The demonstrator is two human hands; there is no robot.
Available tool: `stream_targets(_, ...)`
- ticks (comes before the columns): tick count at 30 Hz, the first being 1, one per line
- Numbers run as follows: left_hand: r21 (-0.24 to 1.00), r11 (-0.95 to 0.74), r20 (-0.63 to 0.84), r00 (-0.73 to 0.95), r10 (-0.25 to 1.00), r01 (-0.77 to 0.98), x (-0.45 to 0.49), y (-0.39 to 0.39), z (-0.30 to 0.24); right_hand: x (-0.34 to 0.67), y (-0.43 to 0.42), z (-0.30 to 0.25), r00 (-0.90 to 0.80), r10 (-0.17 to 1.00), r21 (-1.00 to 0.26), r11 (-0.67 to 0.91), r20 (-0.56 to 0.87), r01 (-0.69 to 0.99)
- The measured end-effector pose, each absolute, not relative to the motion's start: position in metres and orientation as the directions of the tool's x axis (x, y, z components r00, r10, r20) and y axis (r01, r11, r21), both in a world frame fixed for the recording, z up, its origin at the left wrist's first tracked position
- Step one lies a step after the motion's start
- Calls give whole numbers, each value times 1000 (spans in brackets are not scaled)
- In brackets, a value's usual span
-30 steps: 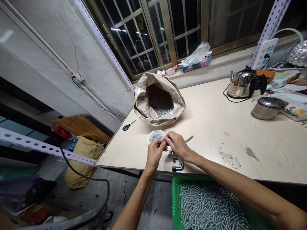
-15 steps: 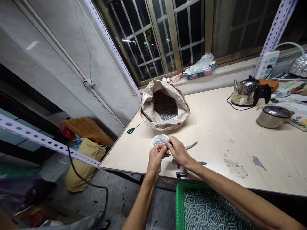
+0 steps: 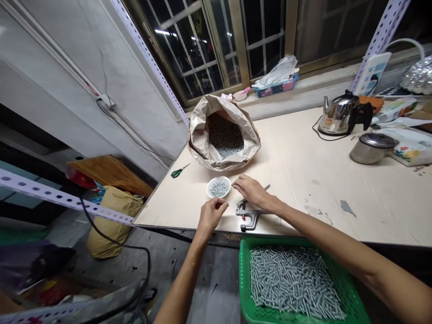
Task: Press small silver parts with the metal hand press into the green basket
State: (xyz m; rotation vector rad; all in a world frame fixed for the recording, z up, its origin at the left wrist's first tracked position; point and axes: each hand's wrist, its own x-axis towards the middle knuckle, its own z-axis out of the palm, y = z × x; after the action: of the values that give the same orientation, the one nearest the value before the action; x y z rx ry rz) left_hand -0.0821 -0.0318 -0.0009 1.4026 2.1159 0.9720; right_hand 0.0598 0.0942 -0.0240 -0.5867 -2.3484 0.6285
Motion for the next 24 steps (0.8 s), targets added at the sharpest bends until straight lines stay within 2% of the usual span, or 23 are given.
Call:
stream_targets(4, 701, 210, -52, -244, 968, 681, -69, -38, -3, 130, 77, -44, -834, 438, -399, 868, 335, 295)
stream_targets(9, 645, 206, -136, -154, 979, 736, -56, -31, -12, 155, 62, -65, -839, 477, -309, 865, 262, 396)
stream_targets(17, 524, 228, -230, -122, 966, 821, -49, -32, -15, 145, 60, -80, -832, 372, -113, 927, 411, 358)
stream_targets(24, 398, 209, -240, -118, 964, 893, -47, -34, -12, 149, 56, -72, -828, 363, -52, 924, 428, 378)
